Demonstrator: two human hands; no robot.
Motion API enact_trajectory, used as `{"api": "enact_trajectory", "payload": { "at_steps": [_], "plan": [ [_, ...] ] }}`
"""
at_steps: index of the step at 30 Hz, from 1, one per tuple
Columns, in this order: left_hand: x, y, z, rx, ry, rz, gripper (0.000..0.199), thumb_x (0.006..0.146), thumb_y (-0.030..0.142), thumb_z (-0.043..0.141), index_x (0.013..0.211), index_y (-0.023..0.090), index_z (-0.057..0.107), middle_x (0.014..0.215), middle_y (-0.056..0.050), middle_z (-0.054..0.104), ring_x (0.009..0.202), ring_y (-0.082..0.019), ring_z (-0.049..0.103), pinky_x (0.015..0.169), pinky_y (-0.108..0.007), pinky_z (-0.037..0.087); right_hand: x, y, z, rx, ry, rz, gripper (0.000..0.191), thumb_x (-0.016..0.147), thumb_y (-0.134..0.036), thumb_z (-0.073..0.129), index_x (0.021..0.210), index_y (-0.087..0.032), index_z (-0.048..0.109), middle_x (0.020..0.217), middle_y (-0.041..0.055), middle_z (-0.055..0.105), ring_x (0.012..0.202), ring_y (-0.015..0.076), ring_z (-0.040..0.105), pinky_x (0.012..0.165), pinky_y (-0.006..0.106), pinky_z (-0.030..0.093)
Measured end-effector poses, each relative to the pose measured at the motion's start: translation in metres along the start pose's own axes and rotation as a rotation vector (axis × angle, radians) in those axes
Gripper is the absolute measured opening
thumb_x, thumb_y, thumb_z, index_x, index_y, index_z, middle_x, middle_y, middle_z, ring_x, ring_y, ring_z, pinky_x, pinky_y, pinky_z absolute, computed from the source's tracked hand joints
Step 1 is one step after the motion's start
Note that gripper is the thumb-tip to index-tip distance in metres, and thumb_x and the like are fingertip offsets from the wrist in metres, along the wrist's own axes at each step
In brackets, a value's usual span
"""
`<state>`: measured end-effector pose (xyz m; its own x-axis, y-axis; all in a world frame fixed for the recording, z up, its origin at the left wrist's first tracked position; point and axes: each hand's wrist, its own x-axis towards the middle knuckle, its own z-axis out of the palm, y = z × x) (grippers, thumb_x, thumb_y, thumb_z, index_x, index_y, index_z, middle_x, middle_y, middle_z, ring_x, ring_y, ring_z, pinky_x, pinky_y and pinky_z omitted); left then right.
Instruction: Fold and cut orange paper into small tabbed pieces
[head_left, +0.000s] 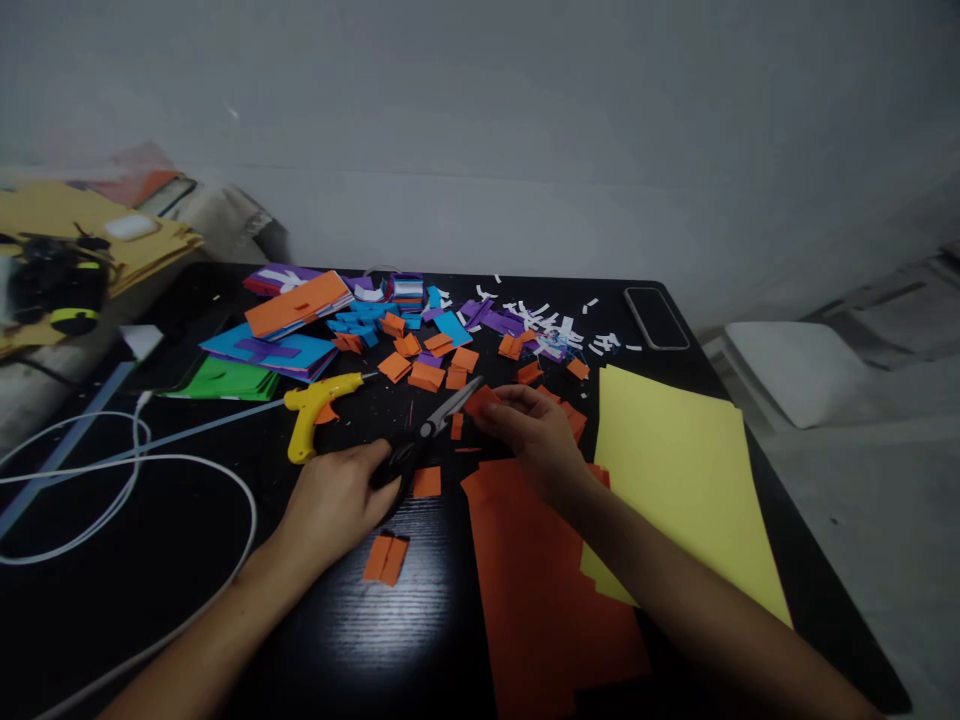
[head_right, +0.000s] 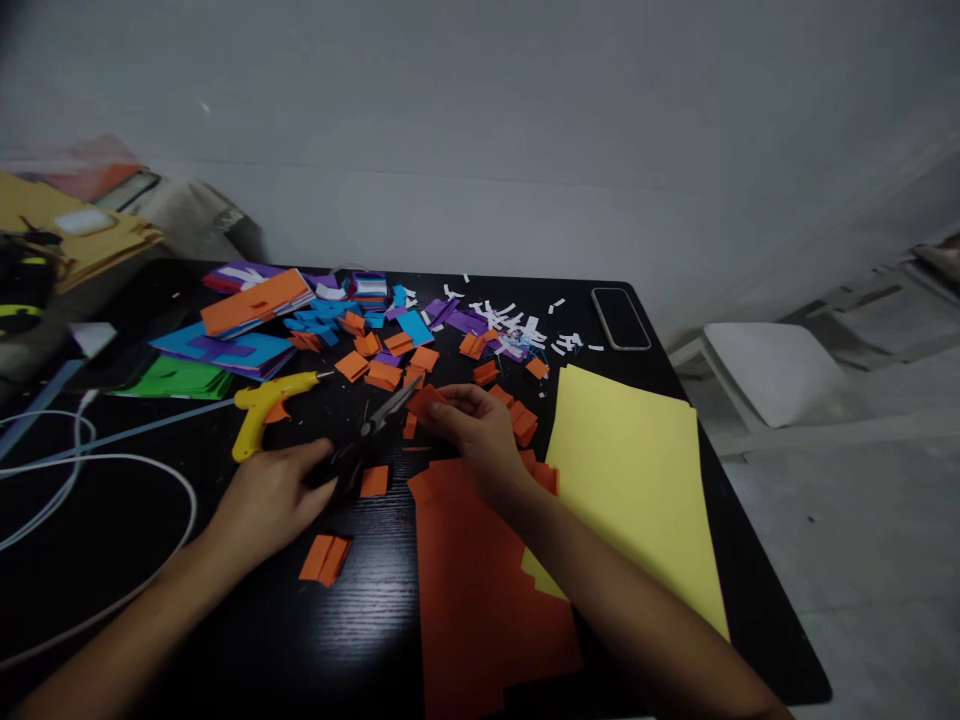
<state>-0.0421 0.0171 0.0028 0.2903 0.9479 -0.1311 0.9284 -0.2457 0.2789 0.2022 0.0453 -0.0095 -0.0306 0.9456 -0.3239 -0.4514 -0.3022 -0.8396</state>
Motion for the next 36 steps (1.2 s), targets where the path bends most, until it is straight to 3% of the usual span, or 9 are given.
{"api": "enact_trajectory", "payload": {
  "at_steps": [4,7,11,15,22,26,29,33,36],
  "plan": [
    [0.002,-0.004,0.0,0.001,0.089,-0.085,0.034,0.096,0.048,0.049,0.075,0.022,0.06,0.072,-0.005,0.072,0.068,-0.025,0.07,0.061,-0.032,0.041,0.0,-0.002,0.001,0.026,0.022,0.006,0.026,0.067,-0.028,0.091,0.083,-0.021,0.071,0.081,-0.0015,0.076,0.079,0.0169,0.076,0.088,0.036,0.061],
    [0.005,-0.007,0.0,0.029,0.125,-0.139,0.035,0.097,0.053,0.051,0.091,0.022,0.068,0.077,-0.006,0.075,0.072,-0.028,0.072,0.061,-0.034,0.043,-0.001,-0.003,0.003,0.054,0.017,0.007,0.028,0.064,-0.025,0.091,0.085,-0.022,0.073,0.077,-0.0033,0.074,0.075,0.0165,0.075,0.086,0.036,0.062],
    [0.007,-0.009,0.002,0.027,0.138,-0.136,0.032,0.097,0.047,0.053,0.104,0.021,0.069,0.093,-0.007,0.078,0.081,-0.028,0.073,0.066,-0.034,0.049,-0.005,-0.003,0.005,0.047,-0.061,0.024,0.031,0.065,-0.023,0.089,0.093,-0.023,0.076,0.079,-0.0026,0.075,0.075,0.0179,0.075,0.084,0.038,0.062],
    [0.007,-0.011,0.004,-0.01,0.184,-0.091,0.027,0.096,0.041,0.057,0.106,0.02,0.069,0.108,-0.01,0.075,0.1,-0.029,0.071,0.082,-0.036,0.053,-0.011,-0.004,0.008,-0.014,-0.14,0.047,0.021,0.07,-0.024,0.087,0.088,-0.023,0.076,0.084,-0.0012,0.078,0.076,0.0177,0.076,0.081,0.035,0.062],
    [0.009,-0.012,0.006,-0.075,0.219,-0.041,0.028,0.095,0.039,0.062,0.107,0.016,0.07,0.106,-0.011,0.071,0.104,-0.031,0.068,0.093,-0.043,0.053,-0.015,-0.001,0.01,-0.109,-0.28,-0.05,0.011,0.076,-0.02,0.084,0.084,-0.026,0.079,0.108,0.0009,0.079,0.103,0.0189,0.075,0.098,0.035,0.057],
    [0.005,-0.006,0.002,-0.161,0.353,0.02,0.027,0.098,0.038,0.058,0.109,0.016,0.069,0.103,-0.009,0.071,0.1,-0.027,0.067,0.091,-0.041,0.053,-0.016,0.005,0.011,-0.115,-0.293,-0.032,0.011,0.078,-0.024,0.085,0.087,-0.026,0.08,0.108,0.0016,0.08,0.102,0.0199,0.076,0.099,0.037,0.057],
    [-0.001,0.002,-0.001,-0.291,0.427,0.152,0.022,0.099,0.031,0.059,0.114,0.017,0.067,0.098,-0.006,0.069,0.091,-0.022,0.067,0.083,-0.034,0.054,-0.019,0.01,0.013,-0.112,-0.298,0.009,0.014,0.075,-0.024,0.087,0.087,-0.025,0.081,0.101,0.0017,0.081,0.097,0.0194,0.077,0.092,0.034,0.059],
    [-0.006,0.013,0.003,-0.513,0.386,0.349,0.024,0.097,0.022,0.064,0.121,0.018,0.064,0.106,-0.006,0.067,0.085,-0.016,0.063,0.076,-0.029,0.054,-0.023,0.015,0.016,-0.116,-0.347,0.054,0.017,0.073,-0.027,0.088,0.087,-0.023,0.081,0.093,0.0021,0.081,0.088,0.018,0.076,0.087,0.032,0.058],
    [-0.008,0.017,0.01,-0.626,0.353,0.355,0.013,0.099,0.017,0.06,0.11,0.018,0.066,0.097,-0.004,0.066,0.08,-0.014,0.062,0.073,-0.026,0.052,-0.025,0.018,0.017,-0.168,-0.368,0.053,0.018,0.074,-0.03,0.089,0.085,-0.02,0.079,0.084,0.001,0.079,0.08,0.0166,0.074,0.082,0.031,0.057]
  ]
}}
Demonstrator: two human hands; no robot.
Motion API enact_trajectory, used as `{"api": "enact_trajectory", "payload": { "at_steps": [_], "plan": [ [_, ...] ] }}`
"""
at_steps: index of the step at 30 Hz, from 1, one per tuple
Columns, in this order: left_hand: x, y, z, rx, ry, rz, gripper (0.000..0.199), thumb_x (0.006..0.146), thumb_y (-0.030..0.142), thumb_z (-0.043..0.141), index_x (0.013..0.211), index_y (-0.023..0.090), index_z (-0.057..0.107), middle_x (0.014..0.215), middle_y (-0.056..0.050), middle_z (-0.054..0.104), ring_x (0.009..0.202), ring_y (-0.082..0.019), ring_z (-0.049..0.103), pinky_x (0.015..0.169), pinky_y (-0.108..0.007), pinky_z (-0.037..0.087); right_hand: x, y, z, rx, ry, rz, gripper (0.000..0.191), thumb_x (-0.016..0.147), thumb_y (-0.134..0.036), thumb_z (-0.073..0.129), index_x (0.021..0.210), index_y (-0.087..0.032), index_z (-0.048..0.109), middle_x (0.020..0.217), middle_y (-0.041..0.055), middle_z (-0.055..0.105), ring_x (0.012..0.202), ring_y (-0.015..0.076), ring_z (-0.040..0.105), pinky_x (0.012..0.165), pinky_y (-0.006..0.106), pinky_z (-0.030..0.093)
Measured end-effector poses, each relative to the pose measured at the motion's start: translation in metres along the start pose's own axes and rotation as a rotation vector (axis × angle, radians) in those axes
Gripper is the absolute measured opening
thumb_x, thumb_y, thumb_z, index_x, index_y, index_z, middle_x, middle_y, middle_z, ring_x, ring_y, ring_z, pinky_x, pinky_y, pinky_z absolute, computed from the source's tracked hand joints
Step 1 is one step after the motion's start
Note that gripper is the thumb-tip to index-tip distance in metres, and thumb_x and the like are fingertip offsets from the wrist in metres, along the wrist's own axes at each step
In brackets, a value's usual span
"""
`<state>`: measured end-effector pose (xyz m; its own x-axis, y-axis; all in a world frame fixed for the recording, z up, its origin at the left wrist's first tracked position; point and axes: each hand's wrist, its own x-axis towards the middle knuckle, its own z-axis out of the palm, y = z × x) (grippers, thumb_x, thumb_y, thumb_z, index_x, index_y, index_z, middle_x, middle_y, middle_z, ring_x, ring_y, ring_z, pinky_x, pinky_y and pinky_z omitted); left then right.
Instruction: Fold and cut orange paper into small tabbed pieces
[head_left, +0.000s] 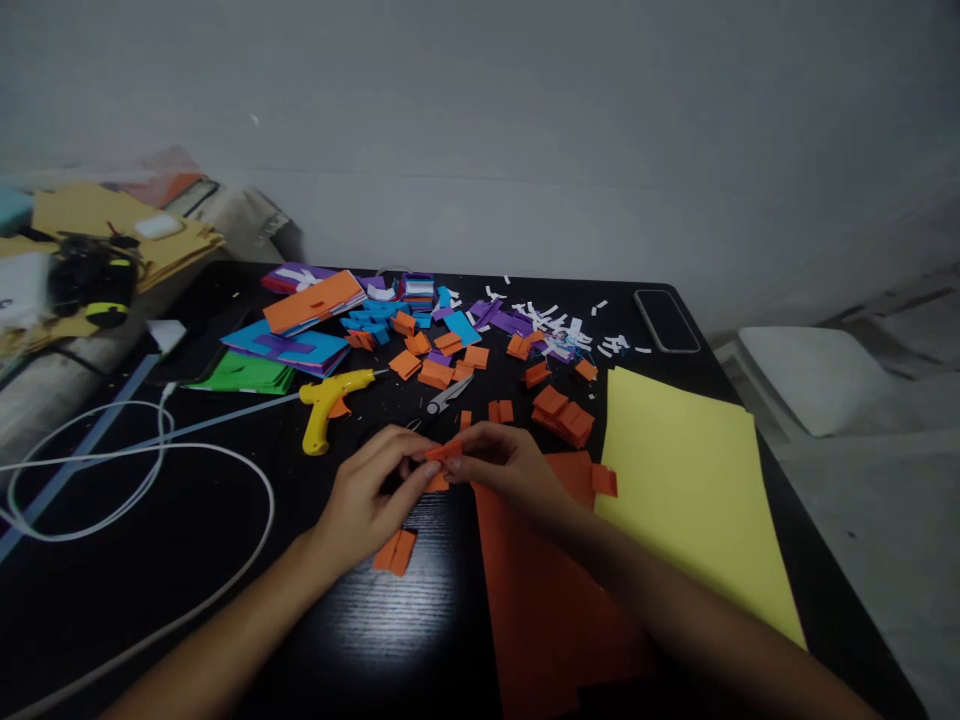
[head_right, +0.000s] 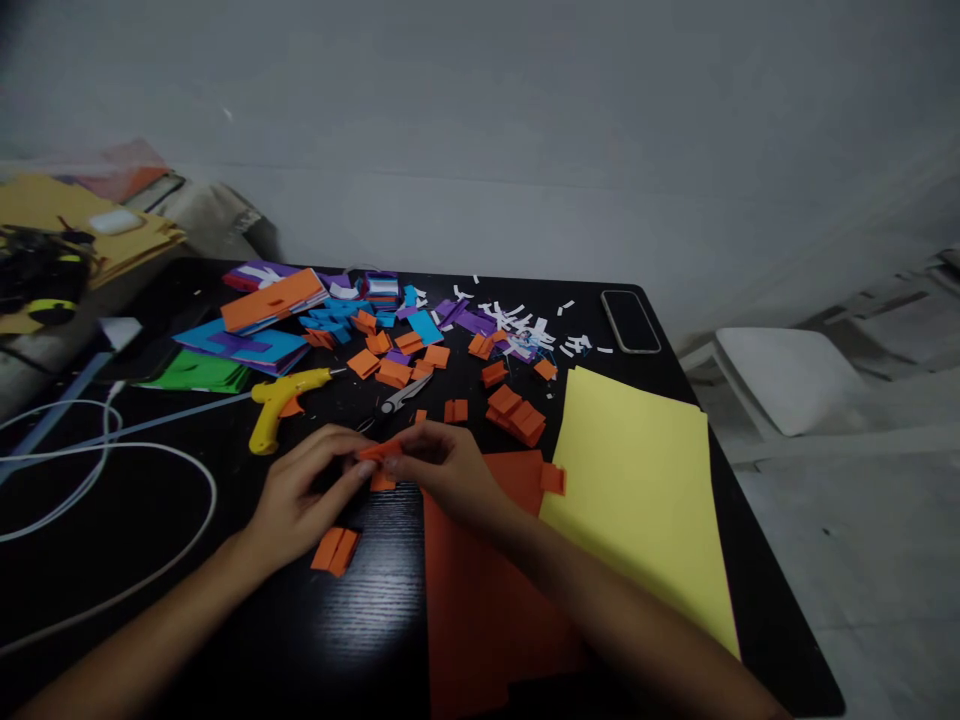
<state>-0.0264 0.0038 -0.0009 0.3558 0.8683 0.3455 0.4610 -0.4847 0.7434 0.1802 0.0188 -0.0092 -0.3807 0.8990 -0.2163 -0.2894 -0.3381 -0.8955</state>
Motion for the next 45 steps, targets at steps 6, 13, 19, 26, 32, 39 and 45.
{"api": "enact_trajectory", "payload": {
  "at_steps": [6,13,19,26,32,39,45],
  "plan": [
    [-0.001,-0.01,0.006,-0.082,0.023,-0.065,0.011,0.1,0.02,0.061,0.092,0.019,0.069,0.079,0.001,0.064,0.068,-0.011,0.06,0.063,-0.023,0.048,0.002,0.006,-0.001,-0.045,0.012,0.007,0.027,0.073,-0.036,0.09,0.084,-0.018,0.074,0.08,-0.0008,0.073,0.073,0.0157,0.071,0.075,0.031,0.058],
    [0.0,-0.01,0.005,-0.074,0.051,-0.072,0.01,0.099,0.02,0.062,0.094,0.019,0.071,0.08,0.0,0.066,0.07,-0.011,0.062,0.065,-0.022,0.05,0.002,0.002,-0.001,-0.031,0.012,0.035,0.032,0.076,-0.046,0.088,0.084,-0.018,0.074,0.08,0.0003,0.073,0.073,0.0165,0.074,0.077,0.033,0.062],
    [0.002,-0.01,0.003,-0.033,0.073,0.002,0.012,0.099,0.019,0.064,0.106,0.021,0.073,0.092,-0.004,0.07,0.084,-0.015,0.067,0.073,-0.026,0.054,0.003,-0.003,-0.003,-0.045,0.016,0.044,0.033,0.08,-0.05,0.083,0.084,-0.018,0.077,0.08,0.0006,0.072,0.076,0.0164,0.073,0.079,0.033,0.063],
    [0.001,-0.015,0.005,-0.02,0.126,-0.134,0.017,0.098,0.027,0.067,0.114,0.022,0.072,0.094,-0.002,0.071,0.082,-0.014,0.069,0.071,-0.025,0.055,0.002,-0.002,-0.006,-0.062,0.011,0.035,0.026,0.074,-0.038,0.089,0.089,-0.019,0.08,0.086,0.002,0.077,0.081,0.0167,0.073,0.085,0.035,0.059],
    [0.001,-0.016,0.009,-0.184,0.088,-0.316,0.023,0.094,0.037,0.071,0.111,0.022,0.071,0.095,-0.002,0.074,0.082,-0.016,0.072,0.072,-0.027,0.058,0.003,0.002,-0.005,-0.054,0.064,-0.046,0.031,0.065,-0.026,0.094,0.089,-0.022,0.076,0.094,0.0007,0.076,0.086,0.017,0.072,0.084,0.033,0.059],
    [0.004,-0.011,0.004,-0.103,0.046,-0.188,0.009,0.094,0.03,0.07,0.093,0.021,0.072,0.085,-0.001,0.063,0.076,-0.014,0.062,0.068,-0.025,0.051,0.003,0.004,-0.006,-0.043,0.066,-0.104,0.047,0.063,-0.019,0.094,0.102,-0.025,0.069,0.101,-0.0004,0.068,0.082,0.0148,0.068,0.072,0.028,0.058],
    [0.005,-0.008,0.002,-0.122,-0.039,-0.167,0.017,0.099,0.029,0.062,0.088,0.019,0.069,0.078,0.0,0.063,0.07,-0.012,0.059,0.065,-0.023,0.047,0.005,0.006,-0.006,-0.088,0.091,-0.165,0.048,0.063,-0.019,0.092,0.105,-0.026,0.069,0.103,0.0013,0.068,0.099,0.0184,0.067,0.075,0.027,0.057]
  ]
}}
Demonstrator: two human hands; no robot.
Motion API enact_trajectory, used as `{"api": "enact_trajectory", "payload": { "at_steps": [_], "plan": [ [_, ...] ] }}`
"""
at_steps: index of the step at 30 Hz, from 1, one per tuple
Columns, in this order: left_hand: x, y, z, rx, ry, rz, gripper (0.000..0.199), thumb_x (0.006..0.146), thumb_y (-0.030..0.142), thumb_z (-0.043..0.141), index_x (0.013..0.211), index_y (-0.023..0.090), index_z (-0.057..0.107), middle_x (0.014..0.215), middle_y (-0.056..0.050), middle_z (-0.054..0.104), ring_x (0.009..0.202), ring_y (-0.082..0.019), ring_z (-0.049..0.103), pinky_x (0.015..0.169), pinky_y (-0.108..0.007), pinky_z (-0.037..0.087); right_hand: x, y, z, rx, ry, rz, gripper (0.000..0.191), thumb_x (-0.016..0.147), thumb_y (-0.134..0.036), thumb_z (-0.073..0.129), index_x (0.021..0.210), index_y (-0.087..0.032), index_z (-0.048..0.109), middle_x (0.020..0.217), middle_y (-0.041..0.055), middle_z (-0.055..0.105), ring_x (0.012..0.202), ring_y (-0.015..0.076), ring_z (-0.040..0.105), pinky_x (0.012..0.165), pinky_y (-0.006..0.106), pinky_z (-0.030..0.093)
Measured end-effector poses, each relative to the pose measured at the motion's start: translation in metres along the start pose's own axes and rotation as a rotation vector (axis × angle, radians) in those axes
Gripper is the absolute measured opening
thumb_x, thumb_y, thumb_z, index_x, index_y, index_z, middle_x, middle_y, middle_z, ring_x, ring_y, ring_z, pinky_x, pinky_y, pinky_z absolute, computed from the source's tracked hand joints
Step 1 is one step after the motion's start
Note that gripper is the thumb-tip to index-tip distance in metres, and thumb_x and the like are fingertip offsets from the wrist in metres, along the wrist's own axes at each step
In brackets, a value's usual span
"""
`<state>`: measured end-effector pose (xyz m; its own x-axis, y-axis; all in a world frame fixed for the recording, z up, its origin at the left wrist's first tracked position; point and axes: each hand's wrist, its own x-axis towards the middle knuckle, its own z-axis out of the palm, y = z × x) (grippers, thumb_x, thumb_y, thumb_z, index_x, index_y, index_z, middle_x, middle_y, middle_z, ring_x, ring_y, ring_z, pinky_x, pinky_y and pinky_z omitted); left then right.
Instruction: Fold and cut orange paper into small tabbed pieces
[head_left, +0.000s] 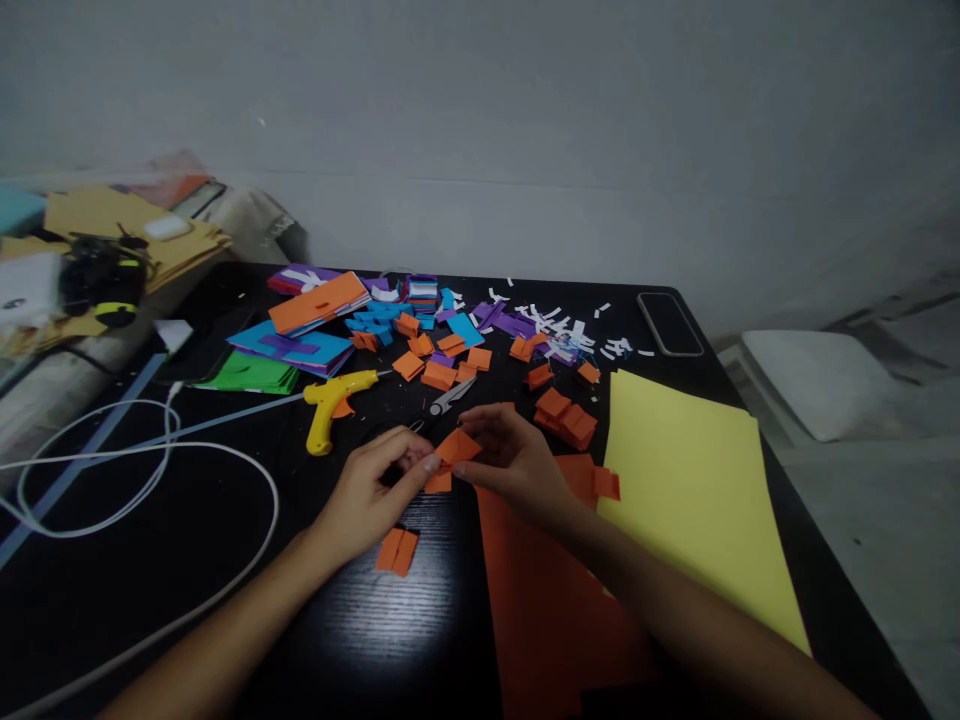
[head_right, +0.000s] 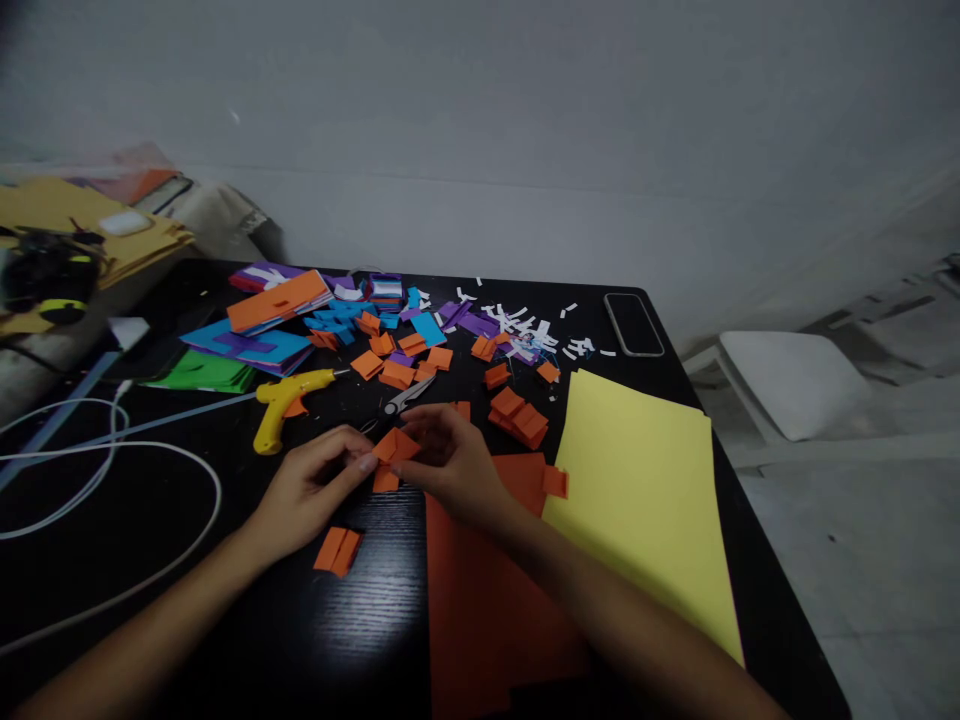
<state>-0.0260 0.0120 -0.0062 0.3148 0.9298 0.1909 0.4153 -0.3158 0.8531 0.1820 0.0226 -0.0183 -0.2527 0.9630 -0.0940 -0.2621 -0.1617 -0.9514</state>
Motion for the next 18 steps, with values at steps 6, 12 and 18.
{"api": "enact_trajectory", "payload": {
  "at_steps": [6,12,18],
  "plan": [
    [-0.0027,0.0017,0.0041,-0.035,-0.044,-0.027,0.021,0.101,0.033,0.058,0.089,0.019,0.069,0.069,0.003,0.061,0.062,-0.011,0.057,0.058,-0.021,0.044,-0.0015,0.0014,0.0023,-0.078,-0.038,0.007,0.038,0.068,-0.016,0.083,0.102,-0.024,0.069,0.104,0.0025,0.07,0.096,0.0189,0.068,0.069,0.026,0.054],
    [-0.0024,0.0004,0.0047,-0.054,-0.017,-0.081,0.031,0.101,0.038,0.057,0.081,0.018,0.07,0.063,0.002,0.059,0.058,-0.011,0.054,0.055,-0.021,0.043,-0.0048,-0.0025,0.0043,-0.115,-0.071,0.053,0.029,0.074,-0.027,0.083,0.097,-0.023,0.065,0.095,0.0005,0.068,0.081,0.0161,0.067,0.072,0.03,0.055],
    [-0.0032,0.0025,0.0051,-0.058,-0.014,-0.068,0.029,0.1,0.037,0.059,0.081,0.019,0.071,0.063,0.003,0.06,0.057,-0.011,0.056,0.054,-0.021,0.043,-0.0042,-0.0008,0.0053,-0.105,-0.094,0.142,0.036,0.074,-0.035,0.087,0.098,-0.02,0.064,0.089,-0.0001,0.067,0.077,0.0165,0.067,0.073,0.031,0.055]
  ]
}}
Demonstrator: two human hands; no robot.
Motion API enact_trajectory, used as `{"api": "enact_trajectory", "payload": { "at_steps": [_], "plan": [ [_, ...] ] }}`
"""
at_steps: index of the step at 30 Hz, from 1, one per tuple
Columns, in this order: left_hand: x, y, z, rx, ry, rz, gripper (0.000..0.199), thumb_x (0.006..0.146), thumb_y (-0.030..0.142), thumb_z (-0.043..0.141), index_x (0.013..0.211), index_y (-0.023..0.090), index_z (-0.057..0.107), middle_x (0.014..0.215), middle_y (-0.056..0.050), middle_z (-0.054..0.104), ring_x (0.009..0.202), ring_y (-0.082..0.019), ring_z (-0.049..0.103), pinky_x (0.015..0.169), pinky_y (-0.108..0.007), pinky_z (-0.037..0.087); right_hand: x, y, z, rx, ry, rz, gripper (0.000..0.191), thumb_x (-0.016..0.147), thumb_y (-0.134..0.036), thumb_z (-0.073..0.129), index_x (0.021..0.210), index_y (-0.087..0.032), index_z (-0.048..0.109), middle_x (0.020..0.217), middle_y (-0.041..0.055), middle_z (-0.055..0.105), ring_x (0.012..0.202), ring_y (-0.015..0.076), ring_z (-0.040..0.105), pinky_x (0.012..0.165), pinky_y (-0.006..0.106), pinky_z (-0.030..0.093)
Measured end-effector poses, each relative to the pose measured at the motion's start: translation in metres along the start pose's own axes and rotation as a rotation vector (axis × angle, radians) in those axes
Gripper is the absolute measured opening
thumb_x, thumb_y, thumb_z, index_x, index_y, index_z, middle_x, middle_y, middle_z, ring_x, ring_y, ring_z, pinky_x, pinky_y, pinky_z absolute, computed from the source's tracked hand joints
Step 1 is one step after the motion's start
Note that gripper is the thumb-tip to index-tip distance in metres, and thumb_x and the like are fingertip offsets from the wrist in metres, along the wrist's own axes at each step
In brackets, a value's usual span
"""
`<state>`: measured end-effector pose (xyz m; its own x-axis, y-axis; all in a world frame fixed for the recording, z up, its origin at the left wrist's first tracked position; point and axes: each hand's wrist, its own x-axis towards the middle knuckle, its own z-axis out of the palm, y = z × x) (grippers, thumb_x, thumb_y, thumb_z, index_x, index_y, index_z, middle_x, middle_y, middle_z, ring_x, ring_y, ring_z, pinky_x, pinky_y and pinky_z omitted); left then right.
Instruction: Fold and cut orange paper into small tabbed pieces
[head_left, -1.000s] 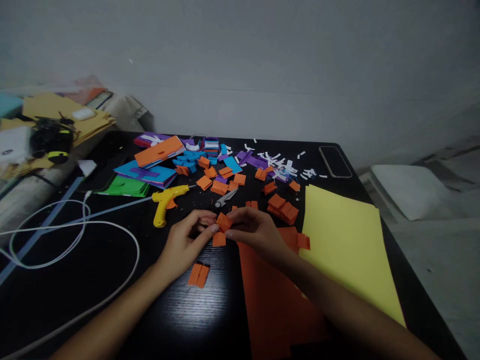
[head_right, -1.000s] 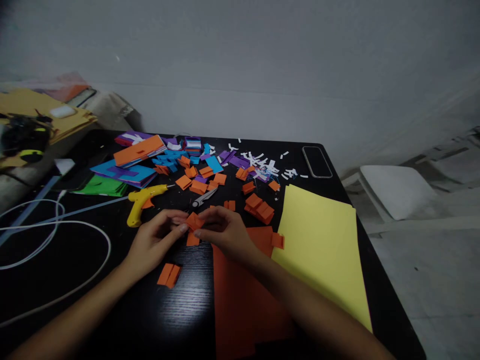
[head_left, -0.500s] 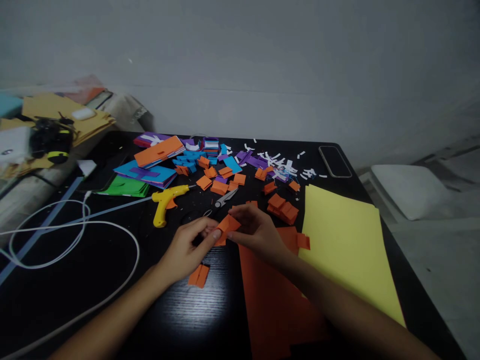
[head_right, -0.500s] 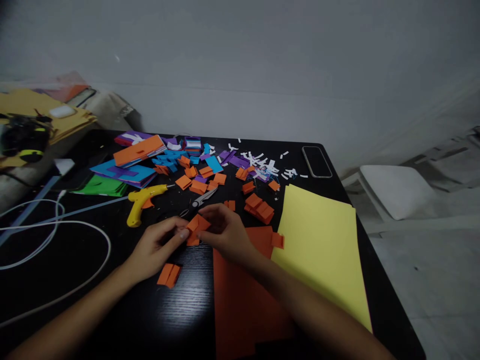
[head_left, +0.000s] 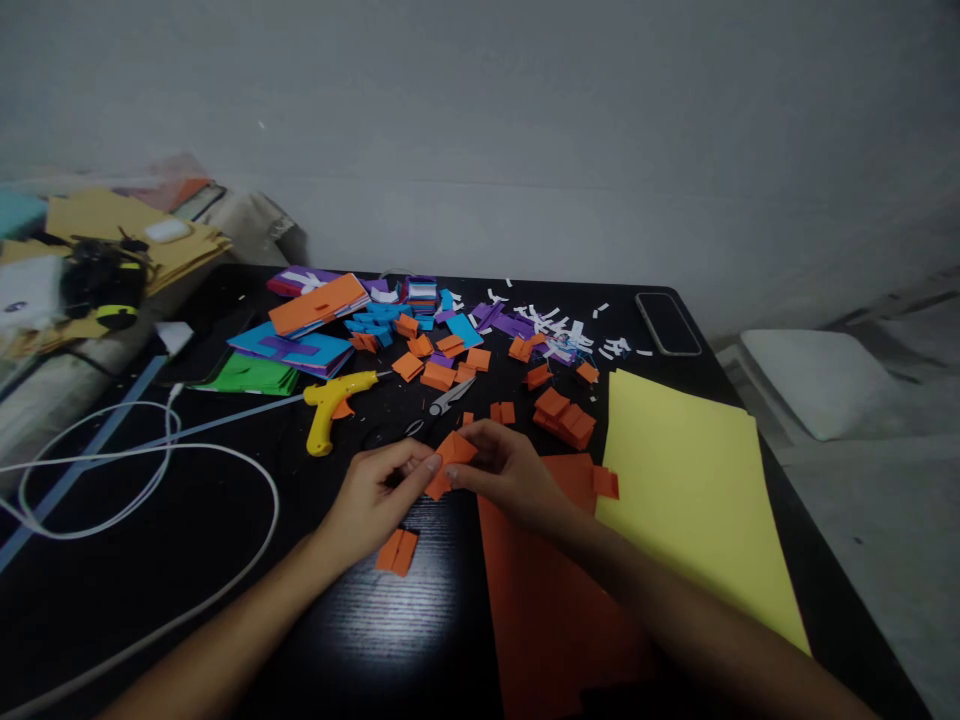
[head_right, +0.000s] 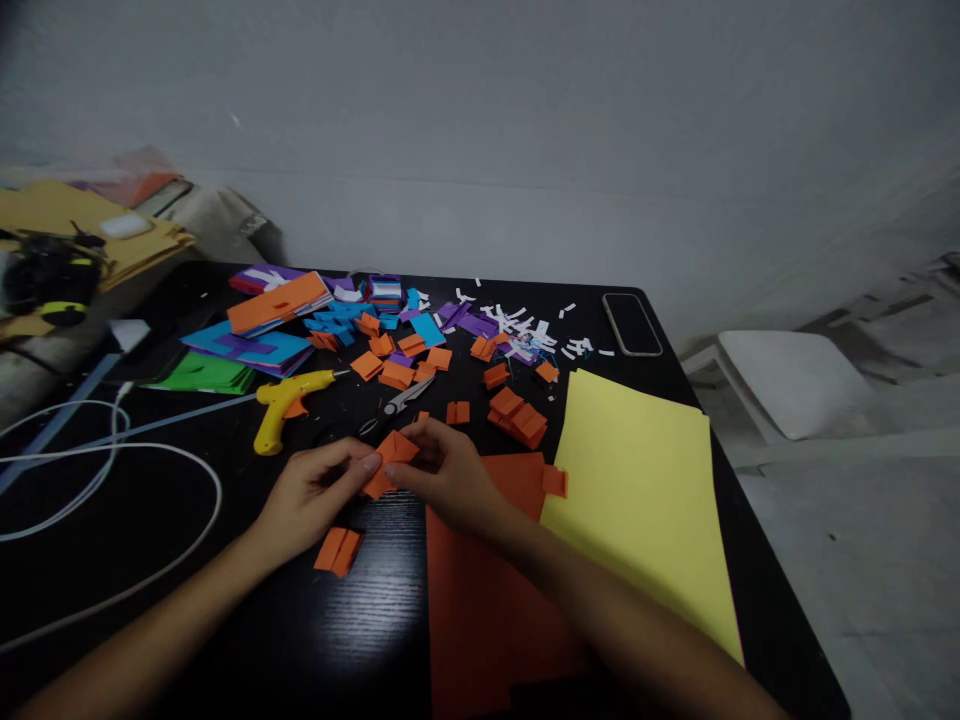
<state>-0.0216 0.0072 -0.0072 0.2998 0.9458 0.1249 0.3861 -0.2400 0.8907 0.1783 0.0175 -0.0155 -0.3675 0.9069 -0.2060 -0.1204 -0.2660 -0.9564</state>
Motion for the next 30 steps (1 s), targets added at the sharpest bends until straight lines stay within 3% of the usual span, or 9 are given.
{"api": "enact_trajectory", "payload": {
  "at_steps": [5,10,15,19,25,30],
  "plan": [
    [-0.001,-0.002,-0.001,0.1,-0.059,0.116,0.024,0.102,0.028,0.058,0.083,0.019,0.07,0.073,-0.001,0.066,0.066,-0.013,0.061,0.062,-0.024,0.047,0.001,-0.003,-0.004,-0.092,-0.054,-0.049,0.027,0.077,-0.03,0.081,0.097,-0.019,0.067,0.092,0.0014,0.067,0.081,0.0172,0.065,0.072,0.029,0.052],
    [0.002,-0.006,-0.004,0.303,-0.104,0.216,0.023,0.103,0.023,0.053,0.089,0.019,0.07,0.083,-0.004,0.068,0.08,-0.017,0.063,0.075,-0.03,0.05,0.002,-0.017,-0.021,-0.423,-0.01,-0.118,0.036,0.077,-0.014,0.067,0.112,-0.024,0.07,0.095,0.0,0.068,0.086,0.0176,0.062,0.073,0.029,0.047],
    [0.004,-0.012,-0.004,0.457,-0.154,0.196,0.02,0.103,0.022,0.051,0.093,0.019,0.068,0.091,-0.005,0.069,0.087,-0.02,0.064,0.08,-0.033,0.052,0.0,-0.027,-0.03,-0.603,-0.079,-0.055,0.018,0.077,-0.012,0.068,0.092,-0.022,0.067,0.08,-0.0029,0.063,0.071,0.0141,0.055,0.064,0.026,0.04],
    [0.004,-0.015,-0.005,0.501,-0.145,0.211,0.02,0.104,0.024,0.05,0.096,0.019,0.068,0.093,-0.006,0.07,0.089,-0.021,0.064,0.081,-0.034,0.052,-0.001,-0.021,-0.026,-0.729,-0.107,-0.048,0.016,0.076,-0.008,0.068,0.085,-0.02,0.063,0.075,-0.0036,0.062,0.067,0.0134,0.055,0.061,0.025,0.038],
    [0.006,-0.015,-0.01,0.554,-0.069,0.243,0.021,0.103,0.025,0.051,0.095,0.019,0.068,0.089,-0.005,0.071,0.085,-0.021,0.065,0.08,-0.035,0.051,0.001,-0.014,-0.024,-0.937,-0.057,-0.115,0.016,0.079,-0.005,0.065,0.086,-0.019,0.061,0.08,0.0003,0.066,0.072,0.0161,0.058,0.065,0.027,0.037],
    [0.011,-0.018,-0.031,0.609,0.185,0.202,0.019,0.101,0.03,0.055,0.092,0.02,0.069,0.088,-0.005,0.072,0.085,-0.022,0.067,0.08,-0.035,0.05,0.002,-0.013,-0.025,-1.026,-0.024,-0.14,0.014,0.08,-0.007,0.066,0.087,-0.018,0.061,0.083,0.0033,0.068,0.075,0.018,0.059,0.066,0.028,0.037]
  ]
}}
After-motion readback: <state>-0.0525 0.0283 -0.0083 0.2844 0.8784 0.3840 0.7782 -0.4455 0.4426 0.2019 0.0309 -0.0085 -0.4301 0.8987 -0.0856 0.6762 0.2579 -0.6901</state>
